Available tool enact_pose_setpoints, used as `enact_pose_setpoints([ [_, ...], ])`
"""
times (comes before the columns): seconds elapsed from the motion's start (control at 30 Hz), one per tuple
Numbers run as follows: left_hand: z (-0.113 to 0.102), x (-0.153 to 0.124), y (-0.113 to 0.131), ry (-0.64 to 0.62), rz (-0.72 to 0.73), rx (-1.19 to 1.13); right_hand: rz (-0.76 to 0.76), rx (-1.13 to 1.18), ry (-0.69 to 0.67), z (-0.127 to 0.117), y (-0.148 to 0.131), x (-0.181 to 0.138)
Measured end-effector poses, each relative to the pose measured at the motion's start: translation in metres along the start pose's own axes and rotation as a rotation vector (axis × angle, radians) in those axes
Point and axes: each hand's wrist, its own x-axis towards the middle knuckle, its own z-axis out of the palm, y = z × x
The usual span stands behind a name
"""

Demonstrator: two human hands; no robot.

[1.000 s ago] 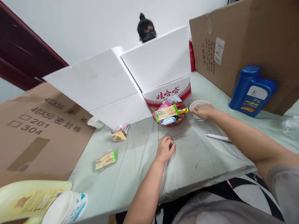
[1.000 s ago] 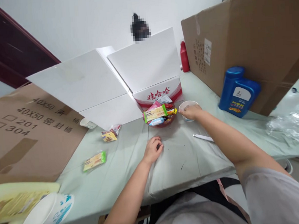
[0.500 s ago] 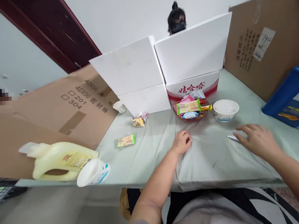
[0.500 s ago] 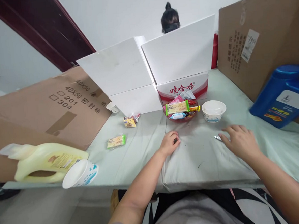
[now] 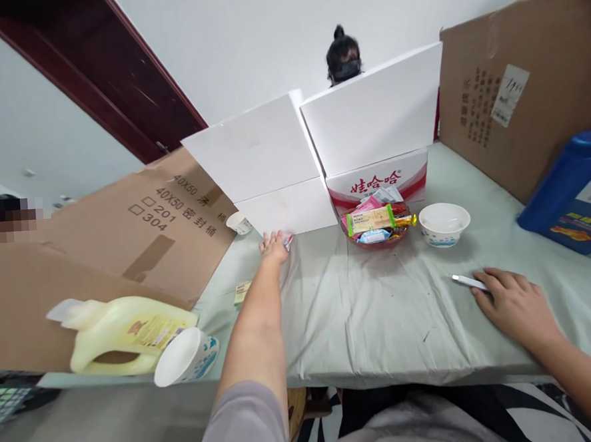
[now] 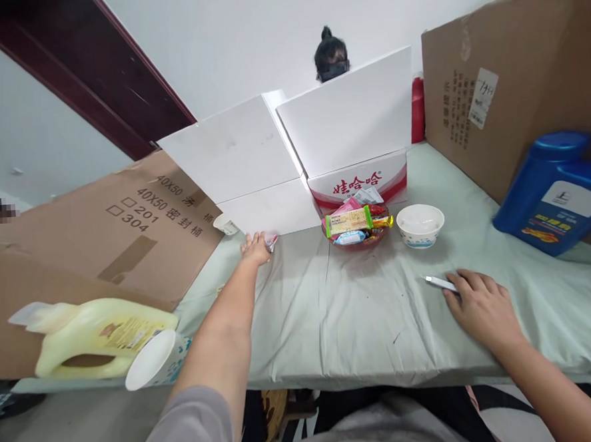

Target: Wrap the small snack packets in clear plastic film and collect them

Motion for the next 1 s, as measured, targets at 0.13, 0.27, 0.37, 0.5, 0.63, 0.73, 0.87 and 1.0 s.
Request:
enact_pose_setpoints([
  [0.13,0.006,-0.007,-0.027,-0.035,-0.057,0.117,-0.001,0.015,0.012,0.002,-0.001,-0.001],
  [0.27,0.006,-0.023,-0.025,0.009,0.012,0.203,0.015,0.020,0.001,-0.002,-0.003,0.000],
  [0.37,0.004,-0.048,-0.006,0.101,0.125,0.178,0.032,0.016,-0.026,-0.006,-0.005,0.001],
  [0.5,0.017,-0.107,0.047,0.137,0.259,-0.035,0.041,0.014,-0.045,-0.008,-0.006,0.001],
  [0.63,0.045,-0.168,0.108,0.254,0.607,-0.167,0.042,0.021,-0.043,-0.011,-0.007,0.000],
  [0.73,0.065,-0.197,0.138,0.313,0.834,-0.227,0.048,0.041,-0.046,-0.014,-0.008,0.000],
  [0.87,0.074,-0.211,0.143,0.249,1.013,-0.353,0.063,0.064,-0.080,-0.017,-0.009,0.001],
  [1.0,0.067,-0.205,0.132,0.142,1.046,-0.608,0.091,0.118,-0.084,-0.018,-0.007,0.003],
])
